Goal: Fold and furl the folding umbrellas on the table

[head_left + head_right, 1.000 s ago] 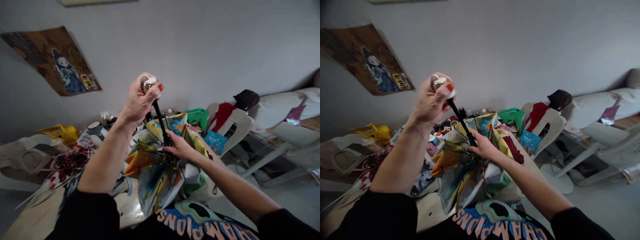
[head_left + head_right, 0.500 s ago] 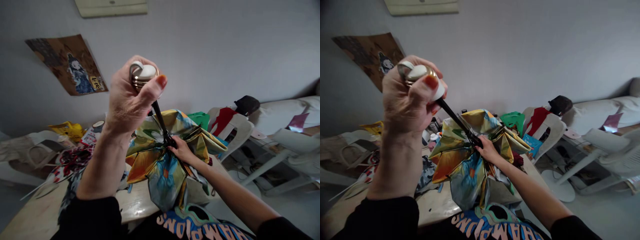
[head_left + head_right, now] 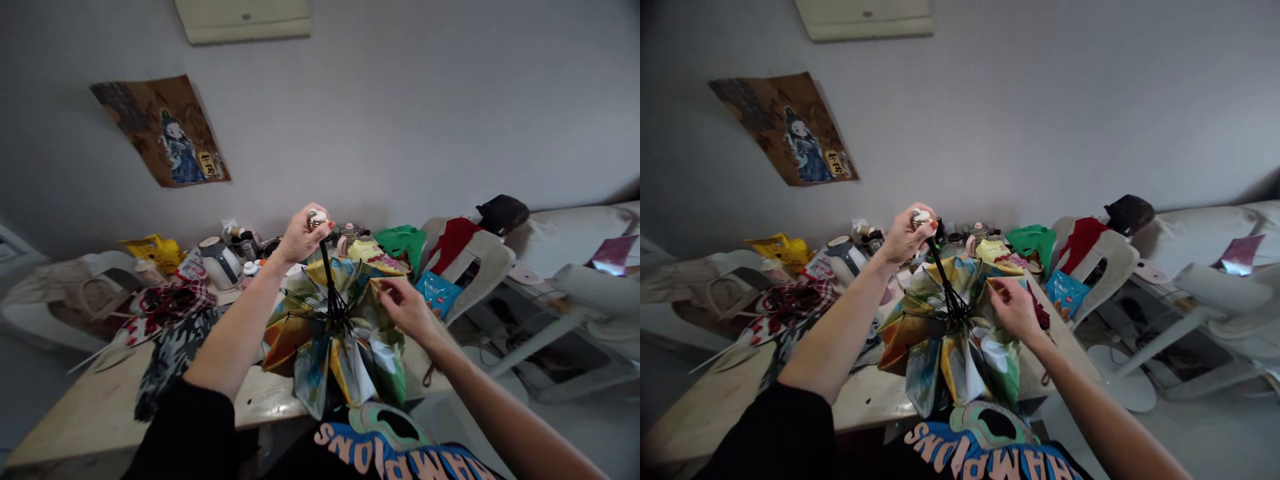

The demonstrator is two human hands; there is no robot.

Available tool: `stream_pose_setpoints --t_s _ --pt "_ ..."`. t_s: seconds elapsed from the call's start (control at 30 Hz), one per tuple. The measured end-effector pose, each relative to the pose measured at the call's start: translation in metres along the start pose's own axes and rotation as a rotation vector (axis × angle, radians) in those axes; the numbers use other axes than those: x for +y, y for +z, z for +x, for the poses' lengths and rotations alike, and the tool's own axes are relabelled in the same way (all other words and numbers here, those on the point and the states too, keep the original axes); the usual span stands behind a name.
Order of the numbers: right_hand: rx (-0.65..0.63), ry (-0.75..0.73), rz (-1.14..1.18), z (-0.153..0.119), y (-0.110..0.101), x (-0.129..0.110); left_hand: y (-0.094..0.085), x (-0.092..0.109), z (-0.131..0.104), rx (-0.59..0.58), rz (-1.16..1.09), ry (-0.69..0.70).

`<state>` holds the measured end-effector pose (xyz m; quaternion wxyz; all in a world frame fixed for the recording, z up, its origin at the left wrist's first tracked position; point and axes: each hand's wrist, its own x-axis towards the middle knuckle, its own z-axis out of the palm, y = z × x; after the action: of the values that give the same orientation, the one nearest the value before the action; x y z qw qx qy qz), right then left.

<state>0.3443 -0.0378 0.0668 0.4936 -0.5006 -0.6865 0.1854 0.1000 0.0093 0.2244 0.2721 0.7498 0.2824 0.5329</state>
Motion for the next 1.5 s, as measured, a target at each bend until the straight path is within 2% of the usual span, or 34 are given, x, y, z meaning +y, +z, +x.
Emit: stream_pose_setpoints --t_s 0.07,0.2,0.33,0.47,0.67,0.9,1.0,1.13,1.3,1.43,1.5 --pt "0.015 0.087 -0.100 0.007 0.000 0.023 0.006 -0.014 -0.008 -0.022 0.022 -0.002" --pt "-0.161 0.081 -0.174 0.016 0.023 0.061 0.019 -0.049 -0.026 -0.116 0.039 -0.086" --pt "-0.179 0.055 -0.175 0.021 0.049 0.079 0.020 -0.081 -0.044 -0.091 0.029 -0.202" --pt "-0.204 0.081 -0.175 0.032 0.069 0.090 0.014 -0.092 -0.051 -0.108 0.013 -0.268" --pt "-0.395 0.092 -0.096 0.037 0.102 0.086 0.017 -0.099 -0.057 -0.151 0.009 -0.308" --pt "-0.506 0.053 0.020 0.038 0.115 0.068 0.034 -0.140 -0.088 -0.254 0.079 -0.370" --pt "-0.549 0.021 0.066 0.039 0.122 0.062 0.038 -0.157 -0.099 -0.262 0.099 -0.372" --pt "-0.542 -0.001 0.096 0.039 0.130 0.060 0.040 -0.175 -0.113 -0.257 0.127 -0.375" --pt "-0.569 0.028 0.101 0.040 0.128 0.066 0.036 -0.180 -0.126 -0.235 0.135 -0.400" --pt "-0.565 0.060 0.095 0.036 0.123 0.070 0.009 -0.163 -0.149 -0.267 0.218 -0.448" --pt "-0.568 0.079 0.095 0.034 0.121 0.071 -0.008 -0.152 -0.167 -0.311 0.345 -0.503"
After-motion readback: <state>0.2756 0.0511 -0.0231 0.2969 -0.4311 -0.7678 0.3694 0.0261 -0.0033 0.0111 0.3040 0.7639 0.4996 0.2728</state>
